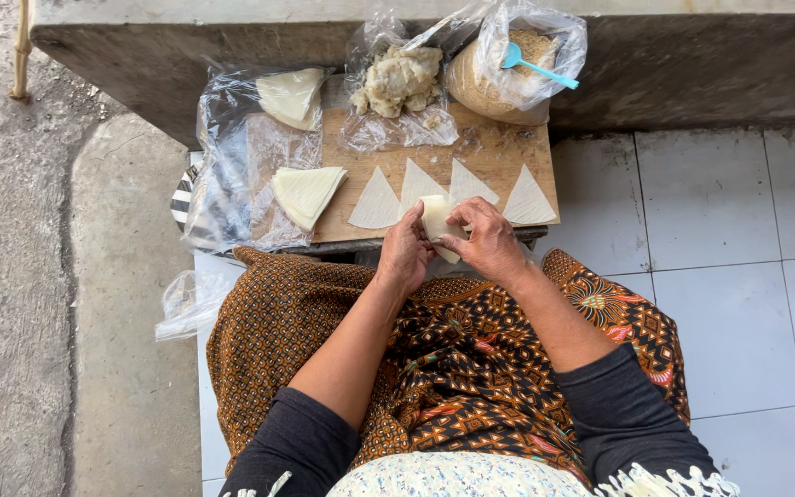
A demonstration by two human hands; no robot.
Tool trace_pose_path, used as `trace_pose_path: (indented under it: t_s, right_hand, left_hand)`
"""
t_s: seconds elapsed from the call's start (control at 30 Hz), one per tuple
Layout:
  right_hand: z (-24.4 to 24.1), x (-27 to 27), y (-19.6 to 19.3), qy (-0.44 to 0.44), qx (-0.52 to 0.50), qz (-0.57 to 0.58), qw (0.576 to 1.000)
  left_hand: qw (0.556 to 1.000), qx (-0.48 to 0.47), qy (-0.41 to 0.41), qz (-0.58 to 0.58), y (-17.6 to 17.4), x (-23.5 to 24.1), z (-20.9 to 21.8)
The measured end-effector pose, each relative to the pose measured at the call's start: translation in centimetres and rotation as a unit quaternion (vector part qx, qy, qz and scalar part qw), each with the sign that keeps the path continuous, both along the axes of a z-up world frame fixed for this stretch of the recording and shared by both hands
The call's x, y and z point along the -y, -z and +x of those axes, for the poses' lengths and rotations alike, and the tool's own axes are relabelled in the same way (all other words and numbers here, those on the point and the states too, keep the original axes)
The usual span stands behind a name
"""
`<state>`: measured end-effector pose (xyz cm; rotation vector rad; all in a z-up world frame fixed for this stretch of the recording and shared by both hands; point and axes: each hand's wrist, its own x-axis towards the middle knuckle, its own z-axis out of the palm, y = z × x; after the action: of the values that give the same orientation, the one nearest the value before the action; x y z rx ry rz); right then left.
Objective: The person uses a small spoon to place filling onto dough triangles and then folds the dough triangles by hand on a wooden prep board.
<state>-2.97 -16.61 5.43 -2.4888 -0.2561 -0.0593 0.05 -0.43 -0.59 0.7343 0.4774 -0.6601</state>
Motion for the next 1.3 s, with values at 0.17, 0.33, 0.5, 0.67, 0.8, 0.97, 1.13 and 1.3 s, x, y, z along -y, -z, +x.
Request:
trace_pose_path:
  t_s: [0.17,0.33,0.5,0.67,0.8,0.97,1.13,1.3]
  right_hand:
    - [0.5,-0.4,-1.0,0.011,-0.021,0.049,0.999]
    - [0.4,-0.8,-1.0,-0.013,0.024,-0.033,0.999]
    - [1.0,0.3,0.0,0.014,-0.046,0.097,0.994]
    - [1.8,2.3,1.2,0.022,-0.153,0.291,0.944]
    - [3.7,5.4,0.2,0.116,-0.203,0.36,0.903]
    - [7.3,10.0,-0.4,0.117,0.072,-0.02,0.99]
    - [8.8,10.1,5.6,-0.031,0.174,-0.373,0.911]
    - [7.7,9.4,9.8,-0.024,0.236,-0.351,0.906]
  left_hand:
    - [0.999,0.008,0.009,-0.034,0.5,-0.2,0.1]
    - [0.998,0.038,-0.002,-0.045,0.7,-0.3,-0.1]
    - [0.999,0.017,-0.003,-0.034,1.1,-0.6,0.3]
    - [0.995,0.103,-0.004,0.013,1.6,-0.7,0.0]
    - [0.993,0.02,-0.044,0.105,0.8,-2.0,0.6]
    - [0.974,0.034,-0.158,0.161,-0.3,-6.9,3.5]
    - [0.942,0.097,-0.31,0.08,2.4,-11.2,6.9]
    - [0.931,0.041,-0.344,0.114,4.9,-12.7,8.5]
